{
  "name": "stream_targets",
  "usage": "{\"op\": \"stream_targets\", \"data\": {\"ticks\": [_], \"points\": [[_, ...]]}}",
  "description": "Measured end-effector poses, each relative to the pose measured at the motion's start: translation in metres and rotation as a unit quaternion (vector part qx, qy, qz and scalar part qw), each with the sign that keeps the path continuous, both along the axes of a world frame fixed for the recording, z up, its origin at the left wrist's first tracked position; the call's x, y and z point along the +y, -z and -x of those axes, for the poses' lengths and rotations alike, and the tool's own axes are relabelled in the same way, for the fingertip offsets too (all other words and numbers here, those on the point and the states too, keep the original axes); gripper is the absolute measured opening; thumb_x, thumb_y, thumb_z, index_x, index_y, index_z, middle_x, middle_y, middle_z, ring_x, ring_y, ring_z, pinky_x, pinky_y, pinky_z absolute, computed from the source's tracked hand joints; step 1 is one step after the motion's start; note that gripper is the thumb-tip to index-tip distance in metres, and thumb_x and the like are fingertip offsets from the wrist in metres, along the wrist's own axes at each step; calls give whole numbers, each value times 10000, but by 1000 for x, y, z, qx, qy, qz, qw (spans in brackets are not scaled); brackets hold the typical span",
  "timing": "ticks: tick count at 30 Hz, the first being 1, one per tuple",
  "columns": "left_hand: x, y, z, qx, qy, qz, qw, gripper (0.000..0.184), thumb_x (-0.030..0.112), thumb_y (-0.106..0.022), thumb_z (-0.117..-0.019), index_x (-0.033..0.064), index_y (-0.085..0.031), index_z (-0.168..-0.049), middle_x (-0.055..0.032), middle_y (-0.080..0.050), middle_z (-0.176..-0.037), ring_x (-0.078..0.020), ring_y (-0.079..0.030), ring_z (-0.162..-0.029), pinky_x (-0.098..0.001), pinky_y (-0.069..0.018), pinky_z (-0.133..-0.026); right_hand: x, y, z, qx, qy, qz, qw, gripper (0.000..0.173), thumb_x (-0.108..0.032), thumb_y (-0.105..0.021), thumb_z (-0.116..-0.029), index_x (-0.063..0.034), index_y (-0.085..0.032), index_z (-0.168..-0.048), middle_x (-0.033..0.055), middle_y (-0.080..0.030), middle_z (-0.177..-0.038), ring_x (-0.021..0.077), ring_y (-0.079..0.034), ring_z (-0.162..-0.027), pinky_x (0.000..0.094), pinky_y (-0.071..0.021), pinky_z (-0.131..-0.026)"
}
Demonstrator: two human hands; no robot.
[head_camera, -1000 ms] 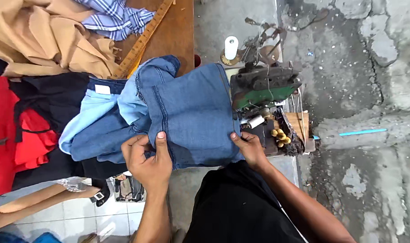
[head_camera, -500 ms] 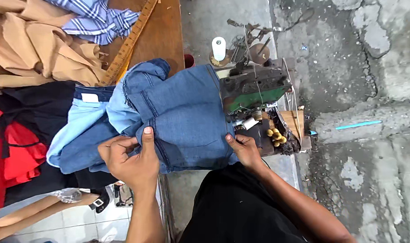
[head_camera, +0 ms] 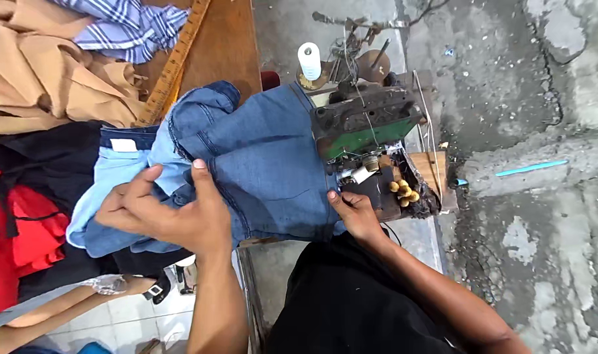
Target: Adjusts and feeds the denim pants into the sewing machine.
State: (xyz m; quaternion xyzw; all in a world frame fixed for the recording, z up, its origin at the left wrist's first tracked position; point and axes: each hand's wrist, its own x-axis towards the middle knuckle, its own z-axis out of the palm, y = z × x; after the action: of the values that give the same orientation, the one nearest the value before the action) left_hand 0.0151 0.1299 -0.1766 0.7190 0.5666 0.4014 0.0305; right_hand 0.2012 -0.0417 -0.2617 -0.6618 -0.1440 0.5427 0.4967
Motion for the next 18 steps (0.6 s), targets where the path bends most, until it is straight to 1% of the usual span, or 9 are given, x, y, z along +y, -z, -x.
{"op": "stream_targets", "data": {"ticks": [1,2,4,6,8,9,11,16,18], "points": [[-3,-4,-13,18,36,13,999,419,299,-734,-944,-33,-641,-1181,-235,-539,-1241,-314,-502,-1203,-413,-438,-991,0,0,0,-2,3,-3,1000,364,-263,-650,-1010,-93,-645,-687,-71,-535,-587,6,-492,-530,205,-429,-526],[-4,-7,-28,40,89,53,994,382,286,-692,-972,-44,-669,-1162,-272,-569,-1238,-368,-525,-1202,-479,-449,-998,1,-1,0,-4,7,-6,1000,350,-256,-651,-1007,-92,-658,-698,-75,-540,-591,0,-491,-531,199,-426,-525],[7,-5,-61,118,202,159,959,338,305,-630,-1009,6,-731,-1134,-232,-655,-1211,-392,-602,-1169,-573,-467,-991,5,-1,-3,-11,8,-15,1000,329,-241,-652,-1004,-93,-666,-710,-83,-546,-596,-12,-492,-530,190,-426,-524],[23,8,-90,173,271,250,913,341,336,-632,-1003,50,-753,-1141,-172,-677,-1260,-373,-617,-1200,-611,-454,-997,0,0,0,-9,1,-12,1000,315,-239,-655,-1005,-92,-681,-727,-77,-569,-608,-7,-511,-540,193,-444,-534],[39,21,-110,222,292,284,886,401,414,-662,-960,94,-748,-1186,-134,-635,-1371,-363,-576,-1267,-618,-418,-1028,-1,2,1,-13,4,-19,1000,311,-239,-650,-1008,-89,-687,-739,-72,-576,-615,-6,-516,-547,193,-446,-538],[43,26,-115,239,291,289,880,437,439,-691,-931,105,-737,-1209,-135,-612,-1398,-375,-563,-1275,-625,-419,-1020,-3,1,3,-15,9,-21,1000,315,-239,-649,-1009,-85,-683,-736,-71,-570,-611,-6,-510,-545,193,-438,-534],[50,29,-123,244,283,279,884,435,400,-736,-897,92,-714,-1203,-164,-584,-1401,-412,-554,-1255,-638,-432,-966,1,0,1,-28,13,-31,999,320,-236,-640,-1012,-85,-672,-731,-80,-554,-608,-17,-496,-544,184,-421,-531],[53,39,-120,240,286,279,885,394,424,-620,-983,88,-686,-1178,-154,-547,-1471,-412,-529,-1311,-637,-430,-949,0,0,6,-54,21,-29,998,346,-221,-621,-1021,-85,-656,-705,-93,-520,-584,-32,-459,-529,172,-389,-528],[54,42,-120,230,287,279,887,407,446,-591,-999,98,-683,-1188,-147,-550,-1476,-403,-517,-1340,-639,-431,-953,2,-2,6,-64,21,-17,998,390,-234,-593,-1035,-96,-620,-671,-91,-476,-559,-19,-428,-505,188,-364,-510]]}}
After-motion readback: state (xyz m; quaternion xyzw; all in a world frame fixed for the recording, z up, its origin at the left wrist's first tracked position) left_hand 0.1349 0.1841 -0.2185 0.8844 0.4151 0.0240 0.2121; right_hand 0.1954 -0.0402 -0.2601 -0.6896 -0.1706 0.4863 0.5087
